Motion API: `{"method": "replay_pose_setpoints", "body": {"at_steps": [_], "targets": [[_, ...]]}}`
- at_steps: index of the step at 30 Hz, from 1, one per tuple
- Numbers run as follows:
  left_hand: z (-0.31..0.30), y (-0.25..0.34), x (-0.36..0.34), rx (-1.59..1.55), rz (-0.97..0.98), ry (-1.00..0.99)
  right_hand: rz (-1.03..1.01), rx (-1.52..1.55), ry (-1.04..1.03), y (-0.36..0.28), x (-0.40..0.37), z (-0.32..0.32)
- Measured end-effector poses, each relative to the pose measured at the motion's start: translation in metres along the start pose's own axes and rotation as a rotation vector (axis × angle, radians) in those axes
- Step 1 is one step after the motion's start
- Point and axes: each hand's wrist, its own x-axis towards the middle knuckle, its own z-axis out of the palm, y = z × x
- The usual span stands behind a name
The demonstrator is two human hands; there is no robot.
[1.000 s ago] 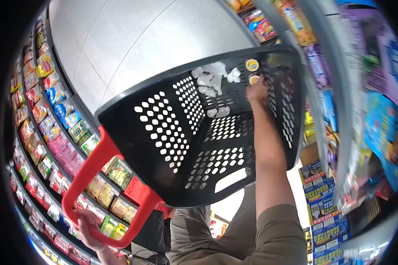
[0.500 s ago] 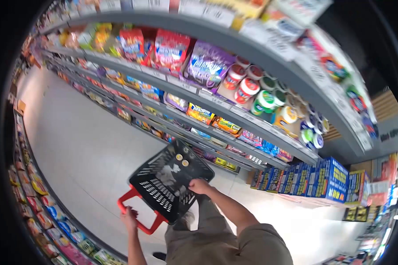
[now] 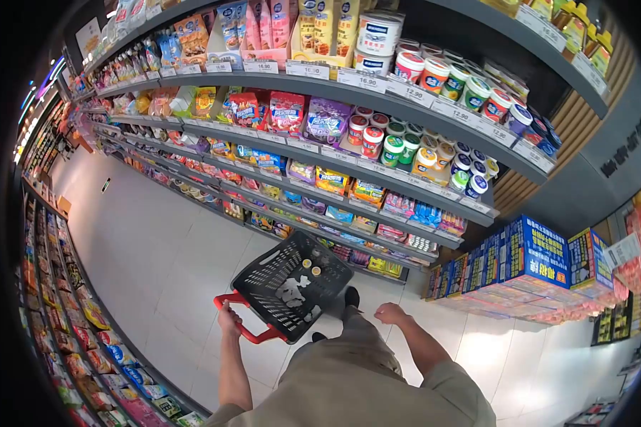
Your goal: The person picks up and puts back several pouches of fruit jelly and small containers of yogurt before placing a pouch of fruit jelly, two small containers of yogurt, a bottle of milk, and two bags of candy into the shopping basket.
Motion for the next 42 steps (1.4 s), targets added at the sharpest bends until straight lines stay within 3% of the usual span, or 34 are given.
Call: {"method": "replay_pose_setpoints", "body": {"at_steps": [7, 16, 19, 23, 27, 30, 34, 37, 39, 42], "targets": [[-0.047, 0.044, 0.039, 0.015, 0.083, 0.069, 0.173, 0.134, -0.038, 0.022, -0.035, 0.014], [-0.099, 0.08, 0.101, -0.032, 0.034, 0.147, 0.148, 0.175, -0.033, -0.008, -0.028, 0.01], [-0.112, 0.085, 0.119, -0.01, 0.021, 0.162, 0.065, -0.045, -0.009, -0.015, -0.016, 0.003], [-0.101, 0.095, 0.113, 0.038, -0.016, 0.175, 0.101, -0.076, -0.021, -0.042, 0.001, -0.026], [-0.106, 0.069, 0.113, 0.01, 0.055, 0.164, -0.064, 0.091, 0.147, -0.093, 0.034, -0.077], [-0.072, 0.059, 0.078, -0.17, -0.08, 0.195, -0.217, 0.083, 0.279, -0.136, 0.064, -0.122], [-0.056, 0.055, 0.069, -0.188, -0.102, 0.326, -0.333, 0.262, 0.256, -0.202, 0.066, -0.167], [-0.055, 0.054, 0.08, -0.145, -0.135, 0.32, -0.493, 0.312, 0.141, -0.232, 0.058, -0.189], [-0.052, 0.058, 0.084, -0.142, -0.133, 0.355, -0.601, 0.522, -0.009, -0.258, 0.037, -0.215], [-0.035, 0.064, 0.085, -0.126, -0.101, 0.42, -0.667, 0.677, 0.047, -0.286, 0.003, -0.268]]}}
